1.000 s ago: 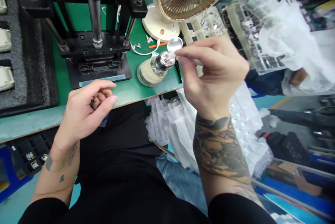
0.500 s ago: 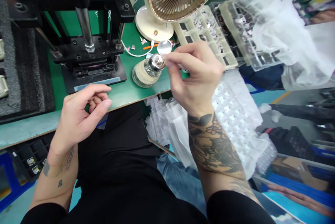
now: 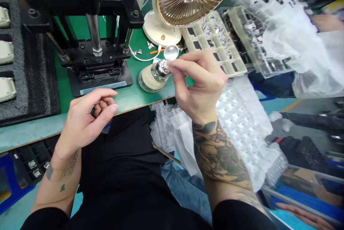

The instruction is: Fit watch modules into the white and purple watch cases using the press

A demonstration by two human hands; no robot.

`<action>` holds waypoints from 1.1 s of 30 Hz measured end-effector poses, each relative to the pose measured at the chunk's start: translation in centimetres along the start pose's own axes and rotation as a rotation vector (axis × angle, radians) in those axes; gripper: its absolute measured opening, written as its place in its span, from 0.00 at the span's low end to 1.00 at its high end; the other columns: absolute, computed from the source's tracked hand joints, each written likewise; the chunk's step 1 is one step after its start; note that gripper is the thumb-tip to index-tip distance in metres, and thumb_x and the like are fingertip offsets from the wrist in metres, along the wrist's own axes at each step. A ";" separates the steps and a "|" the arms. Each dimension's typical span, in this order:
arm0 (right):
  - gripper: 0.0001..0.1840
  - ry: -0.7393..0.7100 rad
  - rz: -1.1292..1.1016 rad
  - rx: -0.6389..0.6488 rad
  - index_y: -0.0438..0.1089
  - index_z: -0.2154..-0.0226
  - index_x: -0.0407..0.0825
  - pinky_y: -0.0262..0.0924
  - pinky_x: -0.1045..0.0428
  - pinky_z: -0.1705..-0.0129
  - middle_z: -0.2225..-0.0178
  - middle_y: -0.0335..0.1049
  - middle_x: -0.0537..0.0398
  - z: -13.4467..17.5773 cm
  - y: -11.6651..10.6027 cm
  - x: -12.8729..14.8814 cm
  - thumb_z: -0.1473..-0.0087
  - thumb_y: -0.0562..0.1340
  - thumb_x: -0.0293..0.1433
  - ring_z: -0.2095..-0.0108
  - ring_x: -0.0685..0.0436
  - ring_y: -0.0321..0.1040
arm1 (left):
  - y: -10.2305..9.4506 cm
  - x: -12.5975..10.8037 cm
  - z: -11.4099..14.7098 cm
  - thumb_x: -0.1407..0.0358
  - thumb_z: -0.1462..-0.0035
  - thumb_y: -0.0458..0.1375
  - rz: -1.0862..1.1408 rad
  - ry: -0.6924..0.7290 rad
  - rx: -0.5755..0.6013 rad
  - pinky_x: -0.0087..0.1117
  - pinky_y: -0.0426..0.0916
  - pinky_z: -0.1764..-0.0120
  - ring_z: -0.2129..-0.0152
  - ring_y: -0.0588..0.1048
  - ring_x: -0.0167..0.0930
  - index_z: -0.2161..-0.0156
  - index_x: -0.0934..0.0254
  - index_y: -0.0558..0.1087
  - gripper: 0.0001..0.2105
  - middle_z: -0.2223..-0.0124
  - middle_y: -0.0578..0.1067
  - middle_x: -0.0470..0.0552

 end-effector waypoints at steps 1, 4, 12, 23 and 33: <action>0.11 0.012 0.008 0.026 0.83 0.54 0.59 0.77 0.36 0.50 0.56 0.78 0.48 0.0 0.2 -0.1 0.24 0.63 0.40 0.54 0.36 0.78 | 0.0 0.0 0.0 0.62 0.26 0.66 -0.001 0.005 0.003 0.32 0.75 0.63 0.65 0.81 0.30 0.43 0.62 0.82 0.11 0.57 0.84 0.51; 0.11 0.043 0.045 0.063 0.83 0.54 0.59 0.77 0.35 0.48 0.55 0.78 0.47 -0.1 0.4 -0.2 0.25 0.64 0.42 0.53 0.35 0.78 | 0.0 -0.1 -0.1 0.63 0.26 0.66 0.003 0.009 0.003 0.32 0.75 0.62 0.64 0.82 0.30 0.43 0.62 0.82 0.11 0.57 0.84 0.51; 0.09 -0.094 -0.072 -0.072 0.84 0.55 0.57 0.74 0.41 0.55 0.58 0.77 0.50 -0.3 -0.3 0.7 0.26 0.66 0.37 0.58 0.39 0.77 | -0.2 -0.2 0.2 0.63 0.26 0.66 0.005 0.014 -0.001 0.32 0.75 0.63 0.64 0.82 0.30 0.43 0.62 0.82 0.11 0.57 0.84 0.50; 0.10 -0.008 -0.070 -0.052 0.85 0.54 0.60 0.75 0.38 0.51 0.57 0.77 0.51 0.1 0.0 -0.5 0.26 0.65 0.37 0.55 0.38 0.77 | -0.1 0.0 0.1 0.62 0.26 0.66 -0.001 -0.002 0.010 0.34 0.74 0.63 0.65 0.80 0.31 0.42 0.60 0.81 0.11 0.57 0.84 0.51; 0.10 -0.029 -0.065 -0.025 0.85 0.55 0.58 0.75 0.41 0.53 0.58 0.78 0.51 0.0 0.1 -0.2 0.26 0.65 0.37 0.57 0.40 0.77 | 0.0 0.0 0.1 0.62 0.26 0.66 0.009 0.000 0.020 0.33 0.73 0.62 0.67 0.78 0.29 0.42 0.61 0.81 0.11 0.58 0.83 0.50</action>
Point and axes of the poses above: each hand's wrist, its own z-axis away from the middle knuckle, its own y-axis out of the palm, x = y × z, the point moved 9 cm from there along -z, towards the middle knuckle
